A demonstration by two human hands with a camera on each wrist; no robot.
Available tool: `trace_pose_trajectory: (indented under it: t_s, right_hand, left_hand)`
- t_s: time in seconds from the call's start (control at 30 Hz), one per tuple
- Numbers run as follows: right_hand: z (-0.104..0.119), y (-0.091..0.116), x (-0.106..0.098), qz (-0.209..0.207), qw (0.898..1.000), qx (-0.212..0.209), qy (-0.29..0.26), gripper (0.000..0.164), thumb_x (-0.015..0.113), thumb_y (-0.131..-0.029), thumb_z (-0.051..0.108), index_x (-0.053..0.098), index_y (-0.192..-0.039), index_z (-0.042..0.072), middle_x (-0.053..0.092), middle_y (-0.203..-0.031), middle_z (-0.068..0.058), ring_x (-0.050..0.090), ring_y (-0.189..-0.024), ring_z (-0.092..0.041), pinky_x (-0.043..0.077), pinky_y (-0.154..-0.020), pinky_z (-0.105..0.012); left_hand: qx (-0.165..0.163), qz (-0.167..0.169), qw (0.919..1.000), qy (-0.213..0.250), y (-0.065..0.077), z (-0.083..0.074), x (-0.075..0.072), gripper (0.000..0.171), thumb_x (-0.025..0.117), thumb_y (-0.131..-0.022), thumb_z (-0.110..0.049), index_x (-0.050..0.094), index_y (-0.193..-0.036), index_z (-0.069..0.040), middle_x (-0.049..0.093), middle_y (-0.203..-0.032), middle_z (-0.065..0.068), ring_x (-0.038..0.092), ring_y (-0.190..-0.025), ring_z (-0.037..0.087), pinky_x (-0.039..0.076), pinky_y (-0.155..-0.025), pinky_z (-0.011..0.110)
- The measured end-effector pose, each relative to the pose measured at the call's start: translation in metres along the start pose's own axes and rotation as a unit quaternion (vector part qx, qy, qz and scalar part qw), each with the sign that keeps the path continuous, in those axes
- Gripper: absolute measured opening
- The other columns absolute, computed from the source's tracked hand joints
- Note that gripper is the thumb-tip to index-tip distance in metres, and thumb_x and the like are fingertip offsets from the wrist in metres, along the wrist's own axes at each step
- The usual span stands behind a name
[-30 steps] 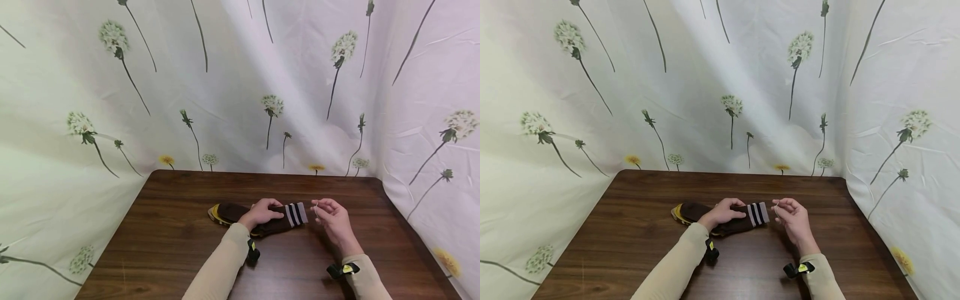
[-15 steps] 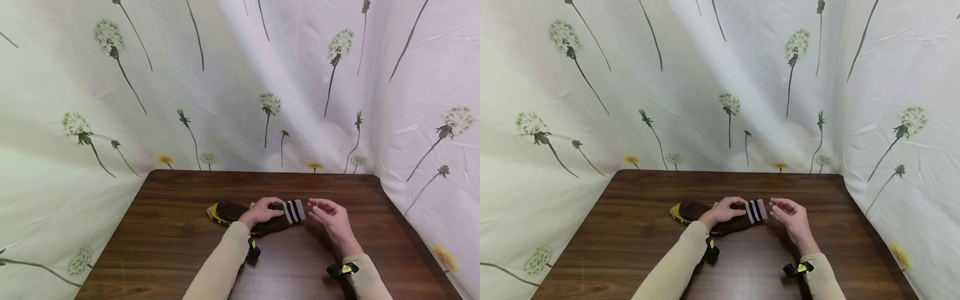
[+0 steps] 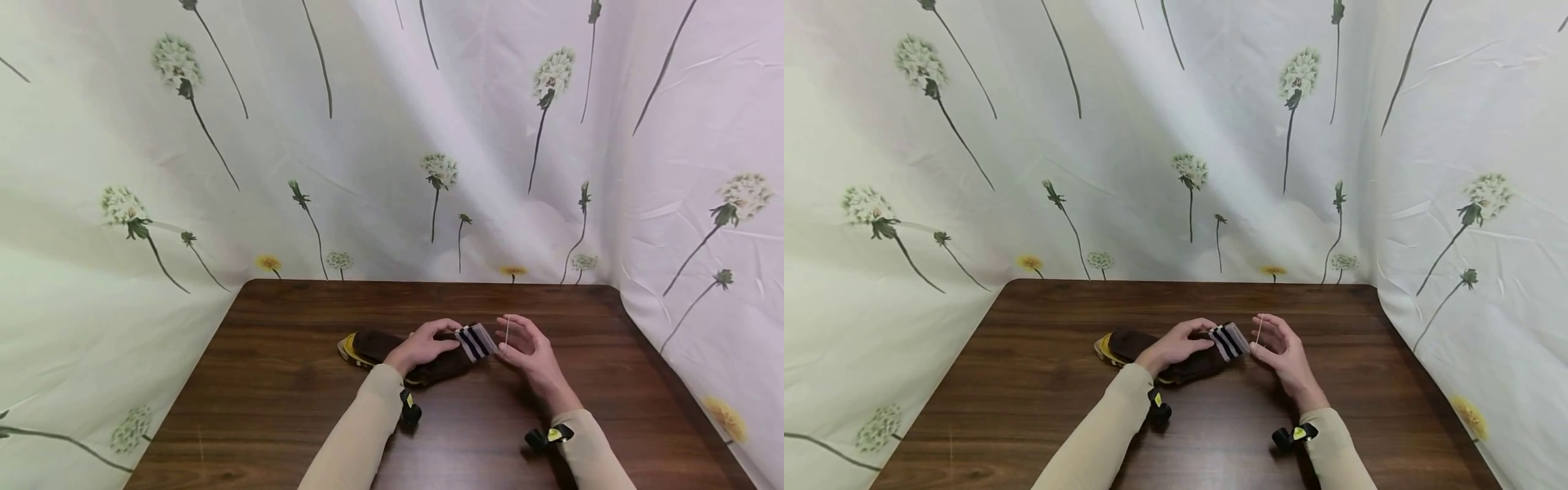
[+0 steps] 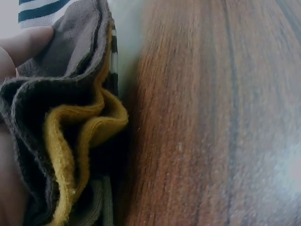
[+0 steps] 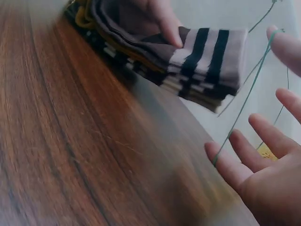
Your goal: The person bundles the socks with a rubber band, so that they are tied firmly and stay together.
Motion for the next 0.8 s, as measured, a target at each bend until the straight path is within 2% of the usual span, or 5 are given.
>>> trace_pose_trajectory:
  t_s: [0.13,0.33,0.47,0.57,0.8]
  right_hand:
    - [-0.005,-0.004,0.007,0.038,0.999,0.020,-0.005,0.067,0.063,-0.100,-0.006,0.026,-0.156,-0.007,0.048,-0.156,-0.013,0.054,-0.135,-0.037,0.061,-0.089,-0.047]
    - [-0.013,-0.013,0.019,0.107,0.993,0.025,-0.032,0.068,0.058,-0.102,-0.006,0.021,-0.159,0.000,0.024,-0.162,-0.036,0.058,-0.126,-0.027,0.059,-0.089,-0.053]
    - [-0.017,-0.018,0.029,0.146,0.986,0.021,-0.074,0.067,0.051,-0.103,-0.008,0.019,-0.161,0.006,0.016,-0.163,-0.038,0.055,-0.130,-0.023,0.057,-0.091,-0.054]
    - [-0.019,-0.021,0.036,0.165,0.982,0.019,-0.087,0.068,0.050,-0.103,-0.008,0.022,-0.161,0.012,0.017,-0.163,-0.035,0.051,-0.132,-0.022,0.057,-0.089,-0.051]
    - [-0.019,-0.027,0.050,0.188,0.979,0.016,-0.072,0.072,0.056,-0.101,-0.007,0.022,-0.161,0.010,0.019,-0.162,-0.035,0.052,-0.129,-0.022,0.059,-0.082,-0.041]
  left_hand:
    - [0.009,0.004,0.9995,0.030,0.000,0.000,0.000,0.024,0.073,-0.098,-0.012,0.074,-0.122,-0.015,0.072,-0.124,0.002,0.062,-0.115,0.017,0.044,-0.106,0.041]
    - [0.010,0.013,0.9987,0.049,0.001,0.001,-0.001,0.023,0.071,-0.100,-0.009,0.074,-0.122,-0.015,0.071,-0.129,0.001,0.061,-0.123,0.018,0.044,-0.107,0.043]
    - [0.015,0.016,0.9977,0.063,0.001,0.001,-0.003,0.023,0.069,-0.101,-0.008,0.073,-0.123,-0.013,0.070,-0.131,0.003,0.060,-0.125,0.021,0.045,-0.107,0.044]
    - [0.022,0.016,0.9971,0.071,0.001,0.001,-0.003,0.023,0.069,-0.101,-0.007,0.072,-0.123,-0.011,0.070,-0.131,0.005,0.059,-0.127,0.021,0.045,-0.108,0.043]
    - [0.041,0.018,0.9968,0.067,0.000,0.002,-0.002,0.022,0.069,-0.101,-0.005,0.072,-0.123,-0.007,0.069,-0.133,0.009,0.059,-0.131,0.024,0.046,-0.108,0.040]
Point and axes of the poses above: each hand's wrist, its own y-axis away from the middle knuckle, its own x-axis out of the palm, z = x × y, the point moved 4 cm from there along -y, towards the middle knuckle
